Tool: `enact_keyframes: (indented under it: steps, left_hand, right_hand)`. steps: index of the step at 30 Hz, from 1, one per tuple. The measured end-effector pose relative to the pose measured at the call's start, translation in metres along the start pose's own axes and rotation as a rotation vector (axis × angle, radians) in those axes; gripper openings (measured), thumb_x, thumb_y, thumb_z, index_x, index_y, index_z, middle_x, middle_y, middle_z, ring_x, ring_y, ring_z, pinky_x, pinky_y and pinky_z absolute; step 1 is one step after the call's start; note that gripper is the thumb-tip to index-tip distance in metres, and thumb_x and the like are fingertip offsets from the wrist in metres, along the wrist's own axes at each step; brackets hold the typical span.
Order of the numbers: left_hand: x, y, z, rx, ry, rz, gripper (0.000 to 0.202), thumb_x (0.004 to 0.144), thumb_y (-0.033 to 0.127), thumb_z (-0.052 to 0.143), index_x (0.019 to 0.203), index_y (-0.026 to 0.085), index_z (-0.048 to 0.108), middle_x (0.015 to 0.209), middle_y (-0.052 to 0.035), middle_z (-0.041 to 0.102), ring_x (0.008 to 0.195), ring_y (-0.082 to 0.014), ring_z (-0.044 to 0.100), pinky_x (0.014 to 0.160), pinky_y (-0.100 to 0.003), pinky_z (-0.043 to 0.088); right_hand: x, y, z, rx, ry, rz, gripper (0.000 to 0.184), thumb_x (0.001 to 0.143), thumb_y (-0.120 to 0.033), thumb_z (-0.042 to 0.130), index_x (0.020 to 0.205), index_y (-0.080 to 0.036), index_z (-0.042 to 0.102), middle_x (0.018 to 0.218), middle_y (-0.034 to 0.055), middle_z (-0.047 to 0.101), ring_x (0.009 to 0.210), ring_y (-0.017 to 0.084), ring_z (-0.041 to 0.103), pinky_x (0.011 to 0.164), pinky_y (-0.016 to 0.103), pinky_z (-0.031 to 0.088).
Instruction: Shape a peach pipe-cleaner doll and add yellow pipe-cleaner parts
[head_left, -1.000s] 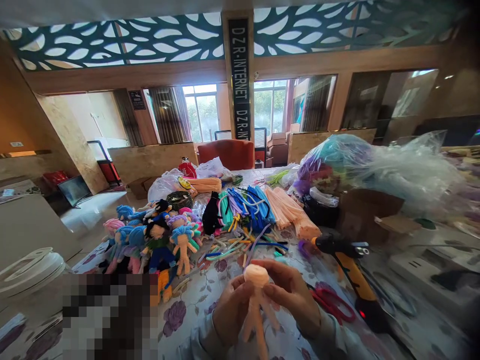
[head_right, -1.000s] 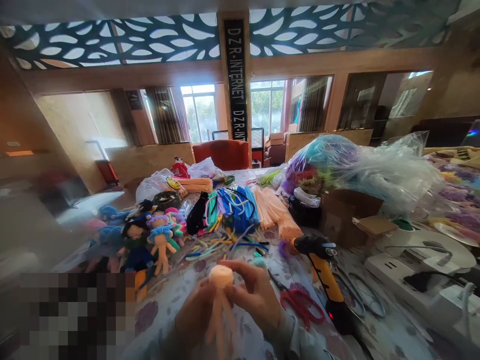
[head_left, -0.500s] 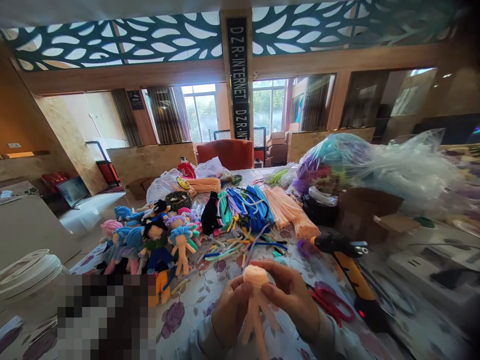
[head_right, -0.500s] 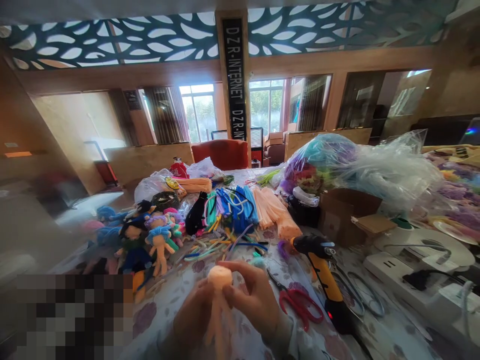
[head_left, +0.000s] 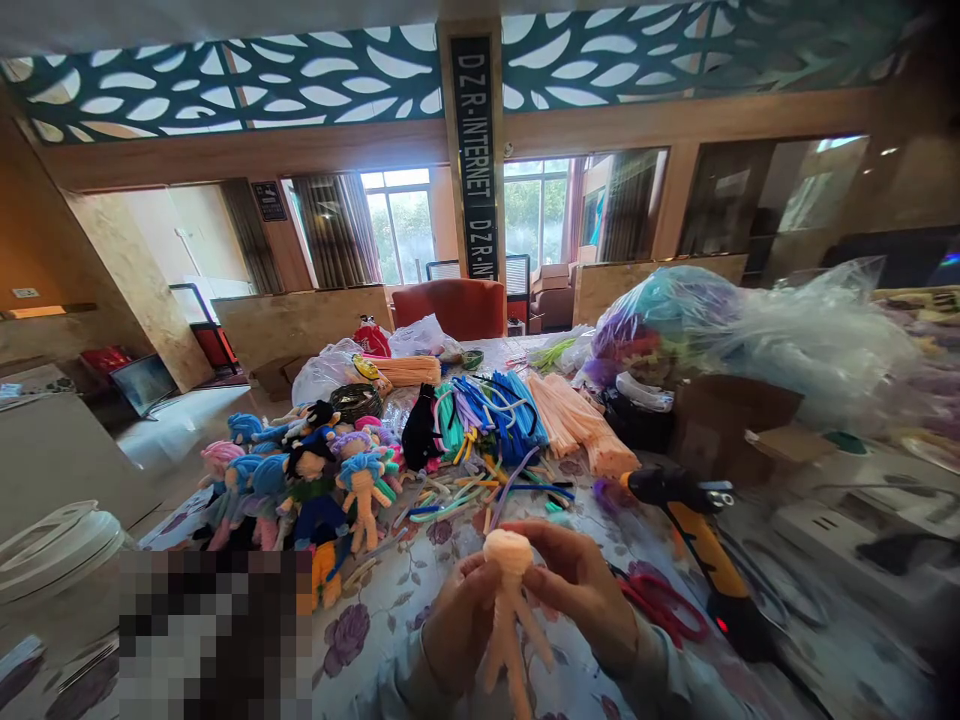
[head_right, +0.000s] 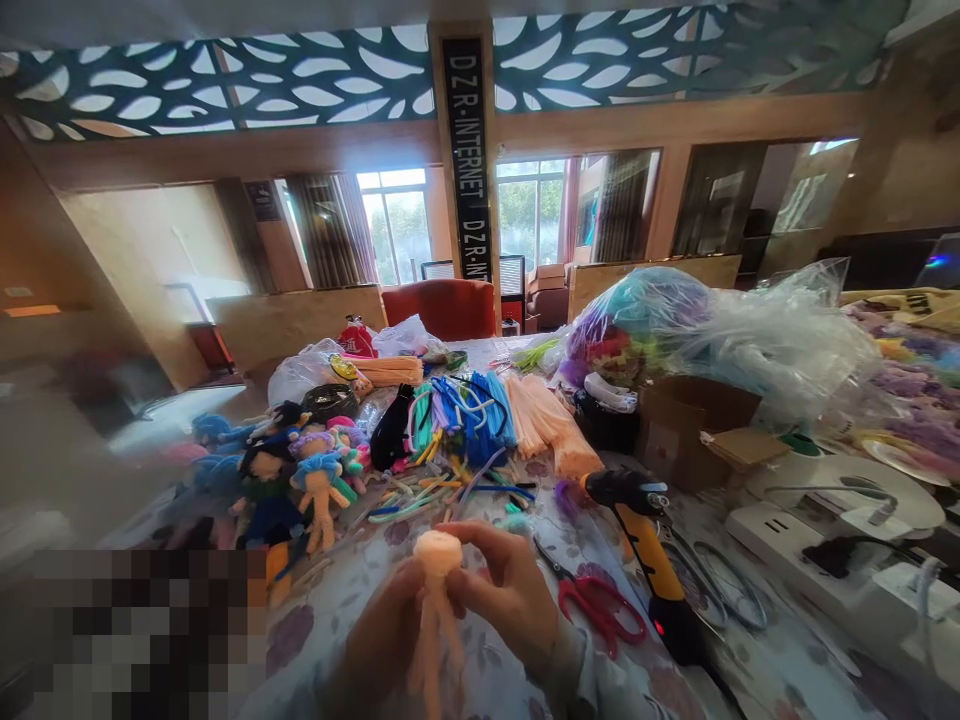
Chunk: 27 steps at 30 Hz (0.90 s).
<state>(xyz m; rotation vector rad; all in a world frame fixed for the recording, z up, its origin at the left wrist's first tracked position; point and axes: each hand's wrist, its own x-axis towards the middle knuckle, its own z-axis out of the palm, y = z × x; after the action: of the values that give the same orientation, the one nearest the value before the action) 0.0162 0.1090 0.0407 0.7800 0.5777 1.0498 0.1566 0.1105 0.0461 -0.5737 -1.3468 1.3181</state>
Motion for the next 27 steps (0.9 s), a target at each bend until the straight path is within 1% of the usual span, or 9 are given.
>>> enact_keyframes:
  steps: [4,8,10,14,16,19,22,25,27]
  left_hand:
    - [0.002,-0.001,-0.003,0.017,-0.029,0.038,0.029,0.064,0.038,0.074,0.069,0.01,0.069,0.059,-0.0027,0.062,0.055,-0.0111,0.054,0.054,-0.022,0.042]
    - [0.006,-0.005,-0.01,-0.022,-0.035,0.013,0.03,0.067,0.037,0.072,0.08,0.01,0.07,0.064,-0.0039,0.064,0.059,-0.0143,0.057,0.059,-0.025,0.044]
    - [0.008,-0.007,-0.013,-0.024,-0.029,-0.01,0.028,0.068,0.033,0.071,0.083,0.009,0.069,0.066,-0.0046,0.064,0.061,-0.0152,0.058,0.061,-0.026,0.045]
    - [0.009,-0.006,-0.013,-0.008,0.014,-0.037,0.018,0.068,0.024,0.07,0.077,0.008,0.068,0.064,-0.0041,0.063,0.06,-0.0145,0.057,0.06,-0.025,0.043]
    - [0.007,-0.004,-0.011,0.002,0.044,-0.027,0.014,0.067,0.022,0.07,0.072,0.009,0.067,0.06,-0.0026,0.061,0.057,-0.0132,0.055,0.058,-0.024,0.042]
    - [0.004,-0.003,-0.01,-0.001,0.068,-0.012,0.014,0.066,0.024,0.071,0.067,0.011,0.065,0.057,-0.0011,0.059,0.055,-0.0119,0.052,0.056,-0.024,0.041]
    - [0.003,-0.004,-0.01,-0.044,0.015,-0.007,0.018,0.065,0.028,0.072,0.066,0.011,0.065,0.055,-0.0001,0.057,0.052,-0.0103,0.05,0.053,-0.023,0.039]
    - [0.004,-0.006,-0.01,-0.071,-0.034,-0.008,0.02,0.066,0.03,0.072,0.066,0.011,0.065,0.053,0.0013,0.055,0.049,-0.0085,0.048,0.051,-0.021,0.037]
    - [0.005,-0.007,-0.011,-0.06,-0.05,-0.005,0.022,0.067,0.031,0.072,0.069,0.01,0.066,0.057,-0.0005,0.058,0.053,-0.01,0.051,0.054,-0.022,0.039]
  right_hand:
    - [0.0,-0.001,0.001,-0.007,0.002,0.001,0.035,0.073,-0.04,0.069,0.101,-0.018,0.067,0.089,0.0054,0.065,0.061,0.013,0.057,0.05,0.022,0.047]
    - [0.001,-0.003,0.003,-0.046,0.023,0.015,0.039,0.072,-0.042,0.068,0.103,-0.019,0.067,0.1,0.0073,0.064,0.061,0.013,0.058,0.047,0.023,0.047]
    - [0.002,-0.003,0.003,-0.052,0.036,0.013,0.04,0.071,-0.043,0.069,0.104,-0.02,0.068,0.102,0.0074,0.064,0.064,0.016,0.06,0.049,0.024,0.048]
    - [0.003,-0.003,0.003,-0.043,0.047,-0.001,0.04,0.07,-0.045,0.069,0.102,-0.021,0.069,0.097,0.0073,0.066,0.084,0.024,0.063,0.06,0.029,0.052]
    - [0.003,-0.004,0.003,-0.037,0.035,-0.006,0.039,0.071,-0.045,0.069,0.101,-0.021,0.069,0.094,0.0069,0.067,0.088,0.025,0.062,0.063,0.03,0.053]
    - [0.003,-0.005,0.003,-0.045,-0.001,0.002,0.038,0.072,-0.045,0.069,0.102,-0.02,0.068,0.092,0.0063,0.066,0.08,0.022,0.063,0.061,0.029,0.052]
    - [0.003,-0.005,0.002,-0.051,-0.004,0.013,0.04,0.072,-0.045,0.068,0.102,-0.019,0.067,0.09,0.0058,0.066,0.065,0.017,0.061,0.054,0.027,0.05]
    - [0.002,-0.002,0.0,-0.06,-0.013,0.006,0.04,0.073,-0.046,0.068,0.102,-0.018,0.066,0.092,0.006,0.065,0.067,0.017,0.061,0.056,0.027,0.05]
    - [0.002,0.0,-0.002,-0.073,-0.027,0.0,0.04,0.073,-0.046,0.068,0.102,-0.019,0.066,0.093,0.0061,0.065,0.072,0.019,0.062,0.06,0.028,0.051]
